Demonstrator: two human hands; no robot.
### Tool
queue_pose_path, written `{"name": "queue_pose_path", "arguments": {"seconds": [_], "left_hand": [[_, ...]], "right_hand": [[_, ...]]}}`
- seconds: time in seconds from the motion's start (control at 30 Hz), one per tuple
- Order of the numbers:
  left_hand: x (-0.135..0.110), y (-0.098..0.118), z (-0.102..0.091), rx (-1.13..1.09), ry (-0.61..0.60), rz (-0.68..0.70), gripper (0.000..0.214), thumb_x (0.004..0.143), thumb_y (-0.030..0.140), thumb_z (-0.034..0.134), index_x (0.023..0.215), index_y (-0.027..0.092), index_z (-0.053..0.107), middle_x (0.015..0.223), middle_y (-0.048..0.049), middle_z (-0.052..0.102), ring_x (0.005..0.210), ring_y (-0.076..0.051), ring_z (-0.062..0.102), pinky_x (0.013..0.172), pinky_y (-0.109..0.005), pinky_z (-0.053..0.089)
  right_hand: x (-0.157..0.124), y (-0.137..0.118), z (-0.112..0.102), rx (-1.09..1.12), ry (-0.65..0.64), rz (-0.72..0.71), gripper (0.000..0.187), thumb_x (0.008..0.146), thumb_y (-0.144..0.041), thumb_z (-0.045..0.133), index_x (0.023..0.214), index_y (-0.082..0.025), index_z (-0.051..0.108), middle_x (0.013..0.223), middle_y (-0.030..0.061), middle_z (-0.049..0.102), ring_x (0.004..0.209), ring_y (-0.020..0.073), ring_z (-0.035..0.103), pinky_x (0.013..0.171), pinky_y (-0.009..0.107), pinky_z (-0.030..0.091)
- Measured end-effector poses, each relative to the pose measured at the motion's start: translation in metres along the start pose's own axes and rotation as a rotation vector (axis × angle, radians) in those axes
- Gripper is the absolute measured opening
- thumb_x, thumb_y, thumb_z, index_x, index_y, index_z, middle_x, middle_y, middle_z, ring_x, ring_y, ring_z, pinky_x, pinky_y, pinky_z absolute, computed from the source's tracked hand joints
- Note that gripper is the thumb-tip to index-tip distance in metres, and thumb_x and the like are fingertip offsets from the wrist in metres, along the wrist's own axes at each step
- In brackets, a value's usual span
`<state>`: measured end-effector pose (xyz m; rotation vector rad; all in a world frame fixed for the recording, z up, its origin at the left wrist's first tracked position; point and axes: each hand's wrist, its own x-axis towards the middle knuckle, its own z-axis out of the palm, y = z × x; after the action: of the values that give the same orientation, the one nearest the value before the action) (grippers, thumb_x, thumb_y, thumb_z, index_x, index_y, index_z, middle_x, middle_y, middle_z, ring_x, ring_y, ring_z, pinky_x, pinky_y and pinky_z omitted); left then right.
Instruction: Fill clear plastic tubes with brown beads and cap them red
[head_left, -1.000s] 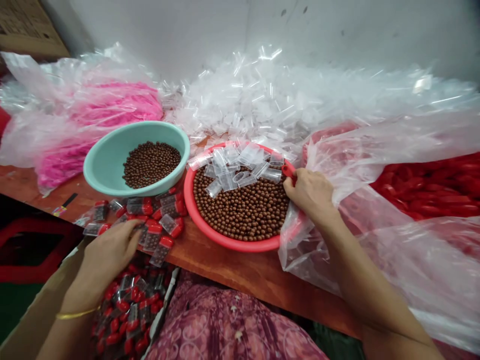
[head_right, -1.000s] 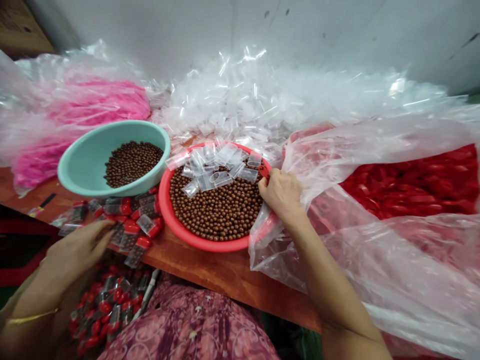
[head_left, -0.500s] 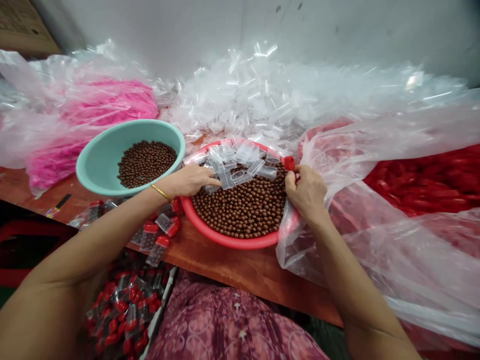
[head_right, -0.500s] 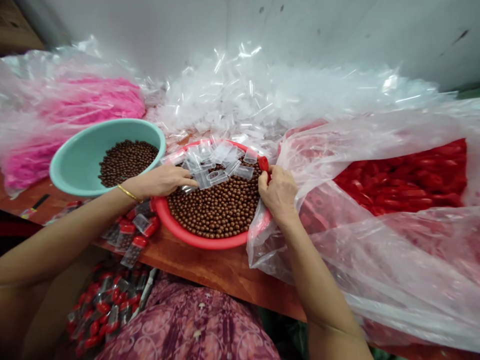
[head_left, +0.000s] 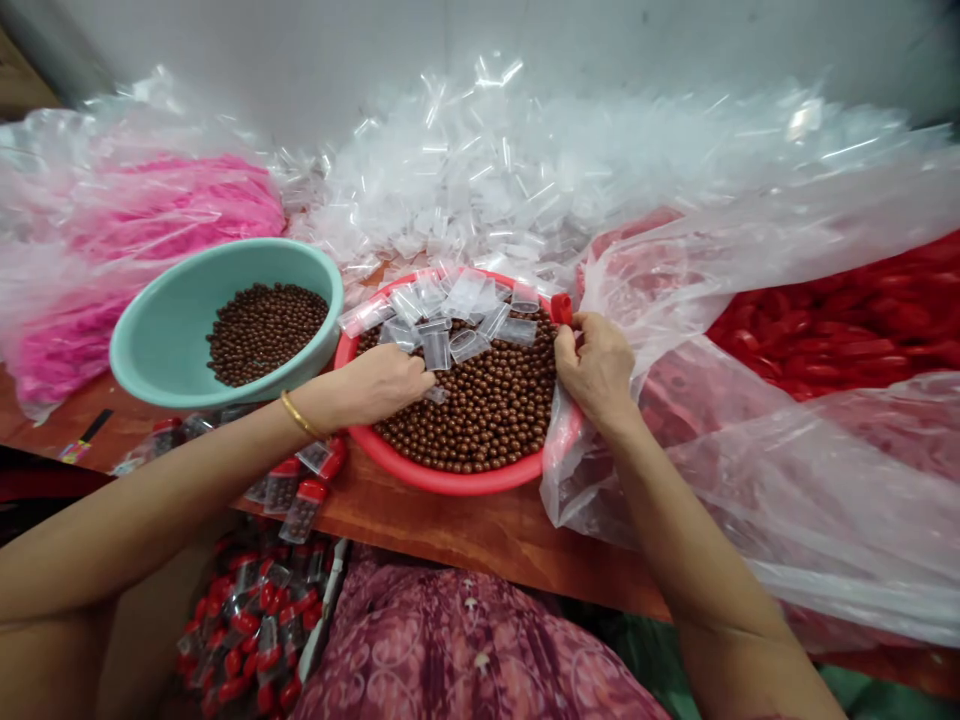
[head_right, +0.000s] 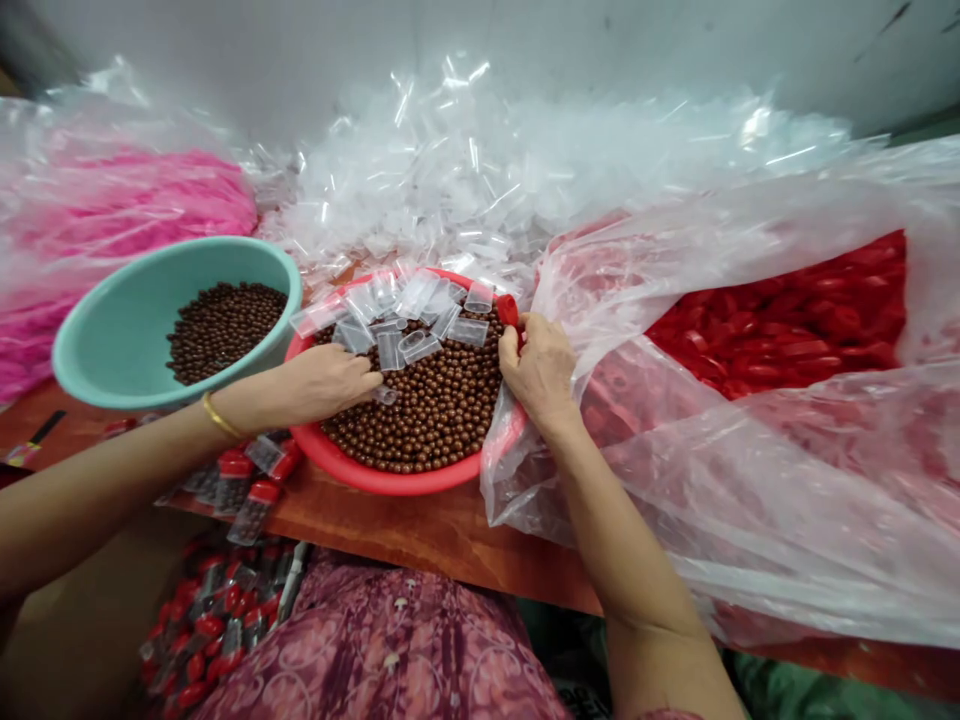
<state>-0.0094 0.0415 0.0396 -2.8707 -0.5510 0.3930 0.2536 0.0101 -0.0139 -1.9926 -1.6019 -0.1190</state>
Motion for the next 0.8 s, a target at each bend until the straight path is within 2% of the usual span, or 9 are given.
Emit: {"name": "queue_pose_path", "arguments": {"seconds": [0.1,0.17,0.27,0.33,0.4,0.47,0.6,0.7,0.8], "left_hand": [[0.005,0.017,-0.006,0.024,-0.090,-0.028,0.027,0.084,0.004,0.041,0.073,0.010,0.064,0.070,-0.0117,0.066,0.062,-0.018,0.059,0.053,-0.029,0.033],[0.017,0.026,-0.003,-0.021,-0.100,-0.025,0.026,0.082,0.003,0.042,0.070,0.009,0.064,0.068,-0.0136,0.066,0.062,-0.020,0.061,0.051,-0.029,0.033],[0.042,0.033,0.006,-0.133,-0.069,-0.045,0.024,0.082,0.004,0.041,0.078,0.007,0.065,0.073,-0.0148,0.068,0.067,-0.022,0.064,0.052,-0.029,0.036],[0.055,0.034,0.011,-0.244,-0.035,-0.145,0.023,0.086,0.012,0.042,0.085,0.007,0.064,0.079,-0.0143,0.069,0.072,-0.021,0.065,0.056,-0.027,0.040],[0.061,0.032,0.015,-0.413,0.017,-0.285,0.023,0.088,0.023,0.045,0.087,0.010,0.064,0.082,-0.0119,0.069,0.075,-0.020,0.065,0.061,-0.027,0.044],[0.060,0.028,0.018,-0.680,0.101,-0.367,0.024,0.088,0.029,0.048,0.089,0.011,0.064,0.082,-0.0080,0.069,0.074,-0.017,0.063,0.066,-0.025,0.045],[0.047,0.021,0.023,-1.288,0.310,-0.309,0.028,0.084,0.028,0.053,0.105,0.011,0.060,0.086,-0.0038,0.068,0.072,-0.013,0.060,0.069,-0.026,0.047],[0.033,0.022,0.023,-1.543,0.397,-0.247,0.027,0.079,0.025,0.058,0.102,0.011,0.060,0.095,-0.0056,0.067,0.084,-0.014,0.060,0.079,-0.028,0.048],[0.018,0.028,0.023,-1.754,0.440,-0.272,0.027,0.076,0.027,0.063,0.098,0.011,0.058,0.091,-0.0049,0.065,0.080,-0.013,0.060,0.074,-0.027,0.050]], "right_hand": [[0.000,0.002,0.001,0.026,0.024,-0.005,0.030,0.083,-0.027,0.037,0.093,-0.014,0.062,0.079,0.0110,0.064,0.077,0.0233,0.055,0.073,0.035,0.040],[0.000,0.004,0.004,0.051,0.060,-0.016,0.028,0.083,-0.027,0.037,0.091,-0.015,0.061,0.077,0.0096,0.063,0.075,0.0225,0.055,0.072,0.034,0.040],[0.000,0.007,0.008,0.075,0.122,-0.041,0.025,0.081,-0.027,0.039,0.087,-0.015,0.061,0.073,0.0080,0.061,0.072,0.0217,0.053,0.069,0.034,0.039],[0.000,0.009,0.010,0.079,0.151,-0.054,0.024,0.081,-0.028,0.040,0.085,-0.016,0.060,0.070,0.0076,0.060,0.069,0.0215,0.052,0.067,0.034,0.039],[-0.001,0.010,0.011,0.086,0.167,-0.066,0.024,0.081,-0.028,0.040,0.084,-0.015,0.060,0.069,0.0074,0.060,0.068,0.0210,0.052,0.066,0.033,0.039],[-0.001,0.010,0.012,0.093,0.176,-0.077,0.024,0.082,-0.029,0.040,0.084,-0.016,0.060,0.069,0.0070,0.059,0.067,0.0208,0.051,0.066,0.034,0.039],[-0.001,0.013,0.014,0.074,0.232,-0.111,0.023,0.082,-0.029,0.040,0.085,-0.016,0.059,0.072,0.0084,0.060,0.071,0.0222,0.052,0.070,0.036,0.040],[0.000,0.016,0.014,0.080,0.301,-0.167,0.021,0.081,-0.028,0.041,0.085,-0.016,0.058,0.075,0.0102,0.061,0.075,0.0234,0.054,0.074,0.039,0.041],[-0.002,0.012,0.010,0.163,0.304,-0.241,0.017,0.078,-0.029,0.045,0.083,-0.017,0.056,0.074,0.0087,0.060,0.072,0.0220,0.054,0.075,0.039,0.042]]}}
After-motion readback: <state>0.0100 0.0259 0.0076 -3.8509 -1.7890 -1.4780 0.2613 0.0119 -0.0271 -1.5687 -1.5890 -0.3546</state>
